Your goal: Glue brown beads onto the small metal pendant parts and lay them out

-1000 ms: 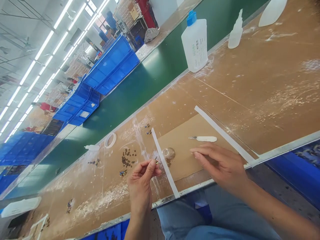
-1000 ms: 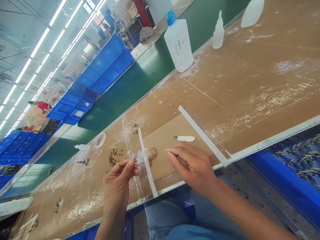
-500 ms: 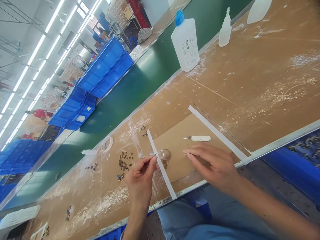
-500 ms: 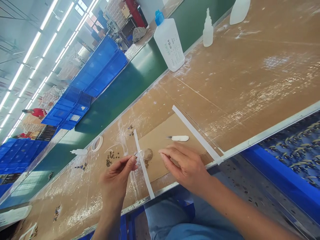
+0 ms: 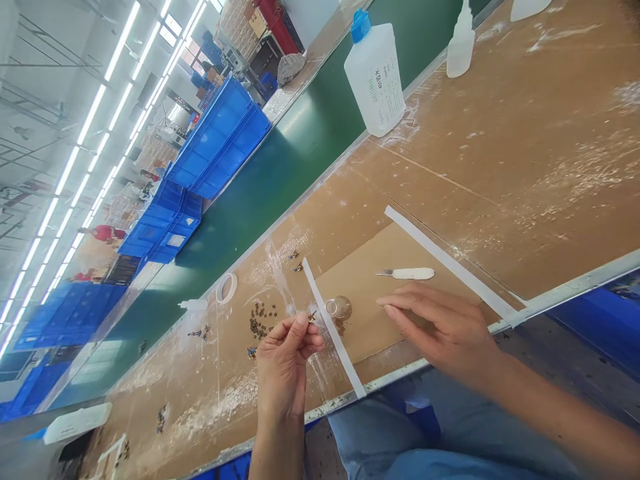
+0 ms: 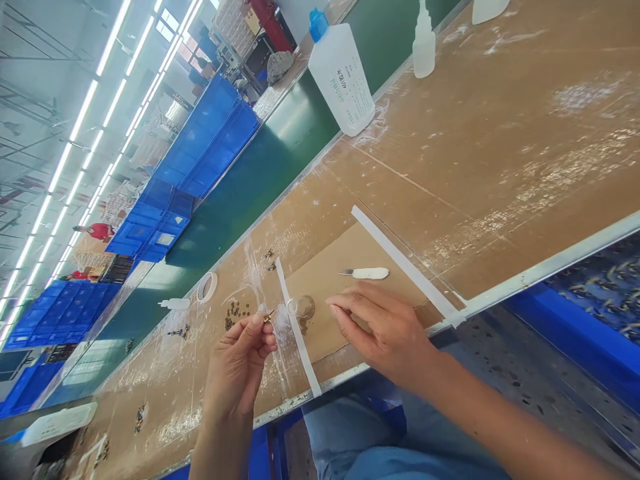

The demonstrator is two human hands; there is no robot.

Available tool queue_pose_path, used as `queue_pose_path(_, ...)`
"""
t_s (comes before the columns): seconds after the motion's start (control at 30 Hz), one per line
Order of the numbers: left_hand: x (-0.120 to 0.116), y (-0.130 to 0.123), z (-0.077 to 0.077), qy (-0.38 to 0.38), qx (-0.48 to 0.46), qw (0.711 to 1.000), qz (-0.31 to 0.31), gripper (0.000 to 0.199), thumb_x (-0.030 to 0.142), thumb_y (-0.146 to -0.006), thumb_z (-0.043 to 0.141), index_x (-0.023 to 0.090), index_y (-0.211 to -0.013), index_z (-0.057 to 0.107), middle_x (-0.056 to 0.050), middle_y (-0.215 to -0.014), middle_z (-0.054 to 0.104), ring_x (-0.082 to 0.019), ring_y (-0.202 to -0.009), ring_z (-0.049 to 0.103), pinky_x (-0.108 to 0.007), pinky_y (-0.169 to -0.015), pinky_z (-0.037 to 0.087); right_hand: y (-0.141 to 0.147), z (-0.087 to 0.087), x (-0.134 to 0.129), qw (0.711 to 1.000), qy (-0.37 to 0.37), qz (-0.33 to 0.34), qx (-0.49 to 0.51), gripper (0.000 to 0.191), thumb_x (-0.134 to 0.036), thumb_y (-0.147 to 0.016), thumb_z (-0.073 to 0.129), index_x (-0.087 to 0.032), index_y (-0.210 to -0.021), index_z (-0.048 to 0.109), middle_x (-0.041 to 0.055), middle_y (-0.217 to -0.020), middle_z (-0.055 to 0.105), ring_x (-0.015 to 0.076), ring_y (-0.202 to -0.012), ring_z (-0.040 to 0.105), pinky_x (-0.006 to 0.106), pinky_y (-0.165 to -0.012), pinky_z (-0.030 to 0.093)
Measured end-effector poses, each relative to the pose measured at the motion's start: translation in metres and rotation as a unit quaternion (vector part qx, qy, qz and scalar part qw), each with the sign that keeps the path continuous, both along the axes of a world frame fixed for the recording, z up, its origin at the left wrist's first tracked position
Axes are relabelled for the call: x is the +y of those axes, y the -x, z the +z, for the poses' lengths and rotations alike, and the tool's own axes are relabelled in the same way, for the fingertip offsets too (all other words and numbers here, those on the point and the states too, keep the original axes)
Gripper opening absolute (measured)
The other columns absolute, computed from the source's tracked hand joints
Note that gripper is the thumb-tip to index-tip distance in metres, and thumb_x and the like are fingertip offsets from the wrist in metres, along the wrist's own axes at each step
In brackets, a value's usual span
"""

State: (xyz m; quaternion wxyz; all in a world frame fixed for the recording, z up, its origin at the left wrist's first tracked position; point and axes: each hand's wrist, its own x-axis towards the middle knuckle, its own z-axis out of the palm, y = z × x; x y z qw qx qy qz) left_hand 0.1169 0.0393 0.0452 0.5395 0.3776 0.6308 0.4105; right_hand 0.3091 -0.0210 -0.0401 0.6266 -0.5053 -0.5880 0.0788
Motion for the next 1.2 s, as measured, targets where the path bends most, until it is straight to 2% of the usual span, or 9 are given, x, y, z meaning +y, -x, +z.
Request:
queue_pose_path(0.27, -0.008, 0.004, -0.002, -0.022, -0.001, 1.0, 0.003, 0.034, 0.033, -0.051, 0.094, 0.012, -0.071, 0.075, -0.004, -0.063, 0.073, -0.011, -0.051, 0.067, -0.018, -0.054, 0.057, 0.001, 0.001, 0.001, 0.998, 0.02, -0.034, -0.053, 0.023, -0.007, -0.089, 0.057, -0.02, -0.107, 0.061, 0.0019, -0.093, 0.067, 0.0122, -0.088, 0.063, 0.027, -0.086, 0.051)
queue_pose_path(0.47, -0.066, 0.029, -0.024, 0.039, 0.014, 0.995, 0.086, 0.038, 0.03, -0.052, 0.094, 0.012, -0.081, 0.077, -0.007, -0.069, 0.076, -0.015, -0.058, 0.071, -0.022, -0.06, 0.06, -0.019, -0.01, 0.011, 0.951, 0.128, -0.123, -0.252, 0.023, -0.023, -0.094, 0.054, -0.017, -0.114, 0.061, 0.0096, -0.109, 0.064, 0.0234, -0.101, 0.057, 0.04, -0.088, 0.047)
queue_pose_path(0.53, -0.091, 0.035, -0.034, 0.053, 0.03, 0.989, 0.138, 0.04, 0.03, -0.049, 0.095, 0.012, -0.081, 0.078, -0.007, -0.072, 0.077, -0.016, -0.059, 0.072, -0.022, -0.06, 0.061, -0.028, -0.015, 0.016, 0.941, 0.139, -0.115, -0.287, 0.019, -0.029, -0.095, 0.051, -0.018, -0.103, 0.065, 0.0087, -0.101, 0.063, 0.0221, -0.092, 0.055, 0.039, -0.082, 0.046)
queue_pose_path(0.67, -0.128, 0.039, -0.051, 0.032, 0.068, 0.977, 0.201, 0.036, 0.032, -0.052, 0.094, 0.014, -0.08, 0.077, -0.005, -0.074, 0.077, -0.015, -0.061, 0.072, -0.022, -0.062, 0.061, -0.04, -0.018, 0.023, 0.936, 0.107, -0.077, -0.326, 0.03, -0.033, -0.099, 0.042, -0.018, -0.084, 0.064, 0.008, -0.083, 0.058, 0.019, -0.081, 0.05, 0.036, -0.071, 0.042)
queue_pose_path(0.8, -0.141, 0.041, -0.063, -0.009, 0.103, 0.972, 0.21, 0.032, 0.034, -0.059, 0.09, 0.016, -0.081, 0.076, -0.001, -0.07, 0.074, -0.014, -0.059, 0.071, -0.021, -0.061, 0.059, -0.046, -0.017, 0.02, 0.927, 0.103, -0.06, -0.357, 0.031, -0.033, -0.1, 0.043, -0.016, -0.086, 0.065, 0.0106, -0.085, 0.06, 0.0191, -0.083, 0.05, 0.037, -0.072, 0.04)
queue_pose_path(0.93, -0.143, 0.039, -0.072, -0.014, 0.079, 0.972, 0.221, 0.031, 0.034, -0.059, 0.09, 0.015, -0.079, 0.076, -0.001, -0.068, 0.074, -0.015, -0.06, 0.071, -0.022, -0.063, 0.06, -0.055, -0.016, 0.016, 0.908, 0.138, -0.062, -0.391, 0.037, -0.039, -0.1, 0.042, -0.013, -0.096, 0.068, 0.013, -0.092, 0.063, 0.0193, -0.088, 0.053, 0.036, -0.075, 0.041)
queue_pose_path(1.1, -0.145, 0.03, -0.072, 0.002, -0.002, 0.966, 0.259, 0.031, 0.032, -0.063, 0.088, 0.014, -0.082, 0.073, -0.004, -0.071, 0.076, -0.016, -0.059, 0.072, -0.025, -0.061, 0.061, -0.046, -0.003, -0.003, 0.915, 0.196, -0.128, -0.327, 0.045, -0.048, -0.1, 0.038, -0.017, -0.09, 0.068, 0.0073, -0.071, 0.066, 0.0111, -0.052, 0.047, 0.03, -0.048, 0.031)
queue_pose_path(1.13, -0.144, 0.029, -0.072, 0.006, -0.019, 0.963, 0.268, 0.031, 0.031, -0.063, 0.088, 0.014, -0.083, 0.072, -0.005, -0.072, 0.077, -0.017, -0.06, 0.072, -0.026, -0.062, 0.061, -0.036, 0.0, -0.011, 0.927, 0.2, -0.11, -0.298, 0.044, -0.052, -0.098, 0.04, -0.019, -0.093, 0.068, 0.0054, -0.07, 0.067, 0.0096, -0.046, 0.045, 0.029, -0.044, 0.029)
queue_pose_path(1.2, -0.144, 0.028, -0.073, 0.016, -0.044, 0.958, 0.281, 0.032, 0.03, -0.062, 0.088, 0.013, -0.082, 0.07, -0.005, -0.072, 0.077, -0.017, -0.06, 0.073, -0.026, -0.062, 0.061, -0.008, 0.006, -0.028, 0.956, 0.181, -0.033, -0.229, 0.036, -0.049, -0.099, 0.041, -0.025, -0.099, 0.068, 0.0026, -0.077, 0.071, 0.0099, -0.049, 0.053, 0.027, -0.043, 0.035)
